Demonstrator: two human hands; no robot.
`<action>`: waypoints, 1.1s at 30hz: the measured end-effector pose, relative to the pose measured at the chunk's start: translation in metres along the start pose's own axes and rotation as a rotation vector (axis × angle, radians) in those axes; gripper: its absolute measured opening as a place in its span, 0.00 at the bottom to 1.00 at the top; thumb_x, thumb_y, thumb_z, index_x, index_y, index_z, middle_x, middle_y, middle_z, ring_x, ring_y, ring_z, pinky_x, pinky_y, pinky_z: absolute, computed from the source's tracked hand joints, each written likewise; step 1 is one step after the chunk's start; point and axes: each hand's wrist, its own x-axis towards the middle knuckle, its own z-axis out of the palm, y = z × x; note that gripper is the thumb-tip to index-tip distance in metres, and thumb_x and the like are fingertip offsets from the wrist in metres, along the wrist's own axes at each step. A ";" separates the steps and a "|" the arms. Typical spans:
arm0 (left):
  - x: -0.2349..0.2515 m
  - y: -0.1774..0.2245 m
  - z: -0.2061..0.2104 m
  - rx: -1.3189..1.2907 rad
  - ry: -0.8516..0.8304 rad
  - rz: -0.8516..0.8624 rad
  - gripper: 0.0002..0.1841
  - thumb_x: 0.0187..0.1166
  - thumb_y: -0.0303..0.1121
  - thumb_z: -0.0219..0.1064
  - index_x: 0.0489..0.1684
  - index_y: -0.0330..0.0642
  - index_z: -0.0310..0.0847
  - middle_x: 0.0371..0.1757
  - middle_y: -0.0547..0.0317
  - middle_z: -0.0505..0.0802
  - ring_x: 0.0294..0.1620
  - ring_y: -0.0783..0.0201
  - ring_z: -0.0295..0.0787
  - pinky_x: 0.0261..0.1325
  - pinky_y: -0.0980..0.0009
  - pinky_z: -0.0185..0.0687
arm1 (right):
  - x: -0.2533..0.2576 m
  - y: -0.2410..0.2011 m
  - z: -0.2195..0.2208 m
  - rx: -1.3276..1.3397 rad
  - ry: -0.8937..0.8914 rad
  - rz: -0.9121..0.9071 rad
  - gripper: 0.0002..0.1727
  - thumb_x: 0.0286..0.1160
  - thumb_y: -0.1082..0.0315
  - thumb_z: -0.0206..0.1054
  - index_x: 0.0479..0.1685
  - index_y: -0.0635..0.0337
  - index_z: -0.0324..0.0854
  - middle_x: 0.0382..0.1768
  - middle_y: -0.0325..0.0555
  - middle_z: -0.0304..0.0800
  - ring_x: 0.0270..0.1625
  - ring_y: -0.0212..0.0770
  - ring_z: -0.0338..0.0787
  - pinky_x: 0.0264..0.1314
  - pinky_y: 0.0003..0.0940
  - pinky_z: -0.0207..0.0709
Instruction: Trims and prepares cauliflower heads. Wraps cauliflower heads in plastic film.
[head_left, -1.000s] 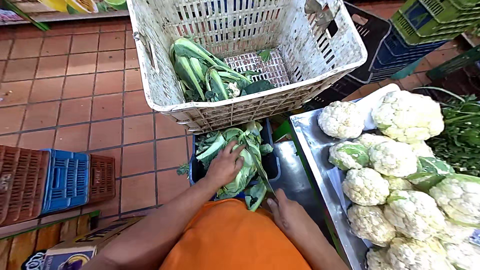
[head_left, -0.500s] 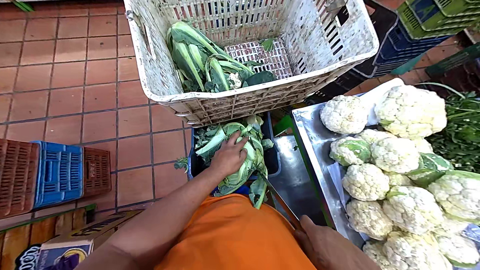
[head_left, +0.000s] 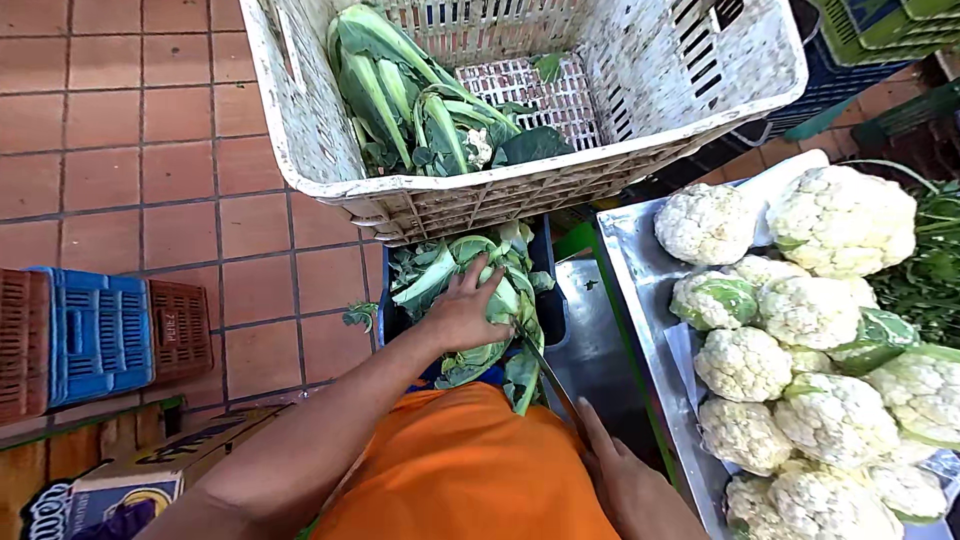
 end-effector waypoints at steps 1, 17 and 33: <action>0.000 0.001 0.000 0.017 -0.016 -0.007 0.55 0.64 0.66 0.73 0.96 0.69 0.47 0.98 0.65 0.38 0.88 0.41 0.59 0.66 0.37 0.80 | 0.005 -0.002 0.003 -0.034 0.009 -0.013 0.34 0.93 0.59 0.47 0.97 0.39 0.44 0.57 0.61 0.87 0.40 0.60 0.94 0.42 0.57 0.88; 0.011 0.010 0.005 0.021 -0.013 -0.073 0.46 0.65 0.55 0.71 0.92 0.68 0.57 0.95 0.63 0.52 0.85 0.43 0.63 0.64 0.40 0.82 | 0.037 -0.052 -0.021 -0.035 -0.256 0.194 0.42 0.90 0.65 0.48 0.97 0.27 0.28 0.49 0.61 0.91 0.49 0.65 0.93 0.48 0.64 0.85; 0.014 0.004 0.010 -0.060 0.022 -0.083 0.43 0.64 0.52 0.73 0.89 0.69 0.63 0.92 0.67 0.59 0.83 0.45 0.65 0.63 0.37 0.80 | 0.064 -0.057 -0.056 -0.203 -0.360 0.153 0.43 0.89 0.66 0.48 0.97 0.27 0.27 0.47 0.64 0.91 0.48 0.69 0.92 0.46 0.69 0.84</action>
